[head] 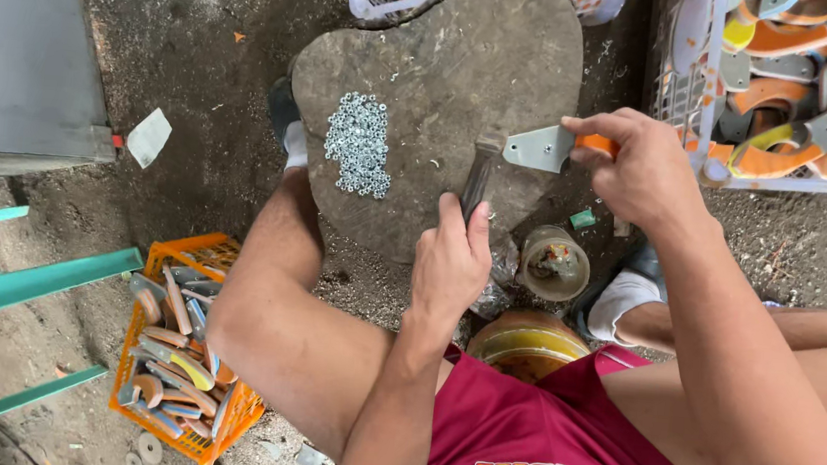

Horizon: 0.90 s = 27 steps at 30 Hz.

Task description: The person sits on the ground and repeatedly hammers metal washers onto the tangs of utility knife blades using a hammer. They pick up each blade from a white basket, place it on a stone, hammer the washer, and return the blade to the basket.

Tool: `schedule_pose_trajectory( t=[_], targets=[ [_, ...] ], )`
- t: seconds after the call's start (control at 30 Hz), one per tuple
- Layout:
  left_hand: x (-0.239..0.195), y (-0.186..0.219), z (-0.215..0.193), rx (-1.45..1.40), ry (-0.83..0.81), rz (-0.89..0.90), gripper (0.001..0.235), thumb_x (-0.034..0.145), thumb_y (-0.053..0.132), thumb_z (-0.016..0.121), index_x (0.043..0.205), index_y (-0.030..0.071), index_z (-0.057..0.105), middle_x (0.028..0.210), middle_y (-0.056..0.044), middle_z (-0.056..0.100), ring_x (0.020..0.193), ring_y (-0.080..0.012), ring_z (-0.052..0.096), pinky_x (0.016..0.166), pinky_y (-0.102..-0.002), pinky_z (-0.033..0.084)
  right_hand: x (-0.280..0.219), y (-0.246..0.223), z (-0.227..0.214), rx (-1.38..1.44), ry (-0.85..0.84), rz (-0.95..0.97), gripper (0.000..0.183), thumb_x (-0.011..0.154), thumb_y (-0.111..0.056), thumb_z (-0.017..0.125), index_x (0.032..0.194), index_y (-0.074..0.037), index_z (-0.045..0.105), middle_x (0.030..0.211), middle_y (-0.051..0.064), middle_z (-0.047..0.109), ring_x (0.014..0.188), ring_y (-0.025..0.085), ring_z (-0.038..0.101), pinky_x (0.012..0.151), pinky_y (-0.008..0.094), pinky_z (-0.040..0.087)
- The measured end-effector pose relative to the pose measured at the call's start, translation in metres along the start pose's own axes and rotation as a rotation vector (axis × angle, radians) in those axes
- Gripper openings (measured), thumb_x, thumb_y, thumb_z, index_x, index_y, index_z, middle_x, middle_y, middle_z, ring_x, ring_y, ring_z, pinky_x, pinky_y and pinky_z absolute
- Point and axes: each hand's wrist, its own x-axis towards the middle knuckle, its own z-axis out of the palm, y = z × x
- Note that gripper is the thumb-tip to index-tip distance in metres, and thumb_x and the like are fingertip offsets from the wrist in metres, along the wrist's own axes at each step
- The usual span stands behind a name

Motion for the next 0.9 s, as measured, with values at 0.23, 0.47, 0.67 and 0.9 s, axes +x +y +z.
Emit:
schedule_pose_trajectory(
  t=[0.23,0.47,0.67,0.9],
  targets=[
    [0.003,-0.004,0.000,0.032,-0.053,-0.051,0.043,0.106,0.039,0.047,0.118,-0.003,0.048,0.070,-0.034,0.066,0.072,-0.0550,0.068,0.061,-0.064,0.054,0.006,-0.039,-0.013,-0.197,0.040,-0.105,0.036,0.085,-0.006,0.079,0.120,-0.012,0.078,0.108,0.015,0.073,0.086,0.032,0.067,0.079,0.041,0.054],
    [-0.004,-0.010,0.013,-0.038,-0.060,-0.095,0.044,0.101,0.027,0.054,0.126,-0.009,0.048,0.077,-0.032,0.069,0.075,-0.0534,0.068,0.069,-0.063,0.054,0.011,-0.123,0.025,-0.100,0.023,-0.454,0.013,0.094,-0.012,0.079,0.107,-0.008,0.078,0.102,0.011,0.071,0.095,0.031,0.071,0.084,0.040,0.056],
    [-0.009,-0.031,0.027,-0.055,-0.088,0.051,0.020,0.091,0.022,0.064,0.090,0.003,0.072,0.085,-0.026,0.072,0.082,-0.0479,0.071,0.077,-0.058,0.057,0.054,-0.143,0.132,-0.401,-0.334,-0.324,0.010,0.084,-0.013,0.073,0.090,-0.007,0.078,0.089,0.017,0.072,0.087,0.039,0.070,0.079,0.049,0.055],
    [-0.013,-0.049,0.052,-0.019,-0.082,0.113,0.020,0.083,0.020,0.069,0.094,0.003,0.072,0.091,-0.026,0.072,0.083,-0.0469,0.069,0.076,-0.057,0.056,0.048,-0.119,0.156,-0.311,-0.237,-0.329,0.011,0.080,-0.009,0.070,0.088,-0.005,0.077,0.094,0.019,0.071,0.090,0.040,0.068,0.081,0.050,0.054]
  ],
)
